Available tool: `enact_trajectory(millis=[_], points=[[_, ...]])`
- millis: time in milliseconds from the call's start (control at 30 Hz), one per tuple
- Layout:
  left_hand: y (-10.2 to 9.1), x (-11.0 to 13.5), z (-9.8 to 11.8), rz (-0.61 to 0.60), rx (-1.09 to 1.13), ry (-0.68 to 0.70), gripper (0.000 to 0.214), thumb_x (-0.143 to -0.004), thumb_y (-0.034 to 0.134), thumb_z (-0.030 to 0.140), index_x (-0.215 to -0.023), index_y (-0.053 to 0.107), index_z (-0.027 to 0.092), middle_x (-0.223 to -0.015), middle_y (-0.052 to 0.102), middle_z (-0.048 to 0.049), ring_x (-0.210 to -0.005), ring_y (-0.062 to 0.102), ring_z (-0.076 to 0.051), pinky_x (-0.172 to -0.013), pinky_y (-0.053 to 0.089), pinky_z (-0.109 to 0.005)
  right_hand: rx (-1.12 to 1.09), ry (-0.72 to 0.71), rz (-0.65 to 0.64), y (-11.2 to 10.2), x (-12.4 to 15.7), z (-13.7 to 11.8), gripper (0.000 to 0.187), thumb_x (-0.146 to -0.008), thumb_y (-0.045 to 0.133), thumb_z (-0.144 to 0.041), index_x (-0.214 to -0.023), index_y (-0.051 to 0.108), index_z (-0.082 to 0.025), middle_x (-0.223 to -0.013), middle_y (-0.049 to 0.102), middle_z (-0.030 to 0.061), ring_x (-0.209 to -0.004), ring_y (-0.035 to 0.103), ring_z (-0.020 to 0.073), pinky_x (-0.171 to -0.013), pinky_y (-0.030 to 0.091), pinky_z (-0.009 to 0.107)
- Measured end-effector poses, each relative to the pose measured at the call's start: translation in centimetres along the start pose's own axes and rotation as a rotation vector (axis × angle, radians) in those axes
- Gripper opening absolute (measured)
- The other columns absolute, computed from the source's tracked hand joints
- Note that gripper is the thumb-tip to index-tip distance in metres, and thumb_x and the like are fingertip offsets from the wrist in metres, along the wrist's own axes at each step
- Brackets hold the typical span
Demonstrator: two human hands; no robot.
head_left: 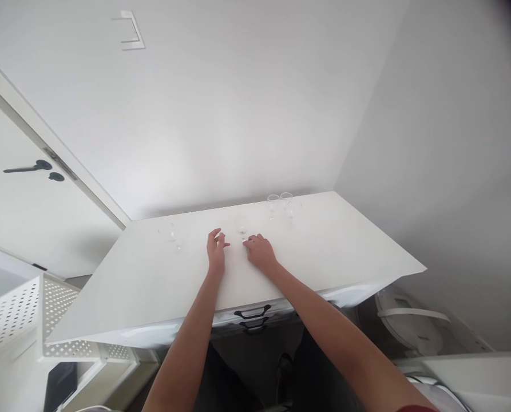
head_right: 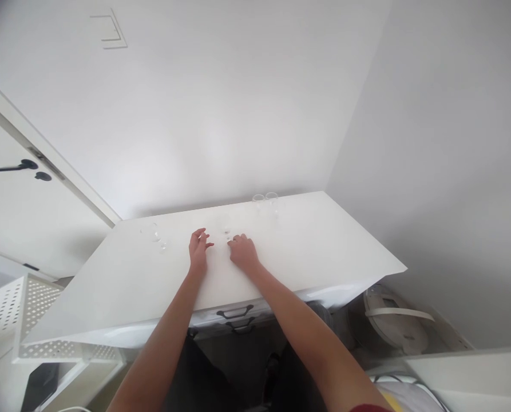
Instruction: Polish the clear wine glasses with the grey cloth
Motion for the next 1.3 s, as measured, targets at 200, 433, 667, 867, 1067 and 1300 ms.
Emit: enact_trajectory(millis=[200, 433, 667, 867, 1067, 1300], points=[[-3.9, -2.3, -3.1, 0.213, 0.713, -0.269, 0.029, -0.098, 0.058, 0.049, -0.097, 0.057, 0.021, -0.099, 0.062, -0.0070, -0.078, 0.062, -0.012, -0.070, 0.052, -0.025, 0.020, 0.169, 0.054, -1.4, 0.8, 6.3, 0.040, -0.095, 0.047, -0.014, -0.123, 0.073, -0.023, -0.127, 0.066, 0.0123, -0.113, 0.055, 0.0259, -0.088, 0.044, 0.035], [-6.9, -2.6, -1.8, 0.197, 0.768, -0.009, 0.032, -0.094, 0.058, 0.041, -0.077, 0.039, 0.021, -0.079, 0.053, -0.0010, -0.062, 0.053, -0.009, -0.056, 0.043, -0.020, 0.040, 0.304, 0.115, -1.8, 2.0, 9.9, 0.042, -0.095, 0.045, -0.014, -0.127, 0.071, -0.021, -0.129, 0.065, 0.0159, -0.111, 0.056, 0.0301, -0.086, 0.045, 0.038], [-9.4, -2.4, -1.0, 0.237, 0.950, 0.140, 0.023, -0.086, 0.055, 0.029, -0.074, 0.037, 0.021, -0.076, 0.050, -0.0002, -0.060, 0.048, -0.008, -0.053, 0.041, -0.018, 0.041, 0.423, 0.124, -1.9, 2.5, 10.4, 0.043, -0.097, 0.042, -0.019, -0.131, 0.069, -0.019, -0.127, 0.068, 0.0183, -0.105, 0.058, 0.0329, -0.078, 0.045, 0.039], [-10.7, -3.0, -1.6, 0.257, 1.148, 0.167, 0.010, -0.091, 0.054, 0.023, -0.089, 0.045, 0.022, -0.083, 0.056, 0.0004, -0.062, 0.057, -0.005, -0.055, 0.044, -0.013, 0.040, 0.445, 0.122, -1.8, 2.5, 10.9, 0.046, -0.098, 0.041, -0.021, -0.136, 0.067, -0.018, -0.142, 0.063, 0.0180, -0.111, 0.058, 0.0343, -0.080, 0.047, 0.040], [-11.1, -2.9, -1.3, 0.326, 1.022, 0.146, 0.035, -0.099, 0.055, 0.036, -0.133, 0.047, 0.037, -0.113, 0.062, -0.0037, -0.083, 0.070, -0.006, -0.065, 0.054, -0.012, 0.036, 0.431, 0.127, -1.5, 2.3, 11.0, 0.048, -0.096, 0.041, -0.020, -0.137, 0.067, -0.020, -0.145, 0.062, 0.0156, -0.110, 0.059, 0.0337, -0.077, 0.048, 0.039], [-10.1, -2.3, 0.4, 0.297, 0.657, 0.108, 0.052, -0.100, 0.047, 0.063, -0.149, 0.044, 0.047, -0.147, 0.055, -0.0080, -0.128, 0.064, -0.017, -0.069, 0.058, -0.019, 0.019, 0.425, 0.144, -1.4, 2.3, 11.2, 0.048, -0.096, 0.041, -0.020, -0.137, 0.067, -0.020, -0.145, 0.062, 0.0163, -0.111, 0.059, 0.0338, -0.078, 0.050, 0.041]])
Point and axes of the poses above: each hand's wrist, its own x-axis away from the middle knuckle, its own y-axis out of the palm, z = x × y, the point moved 8 cm from there along -x, towards the middle knuckle
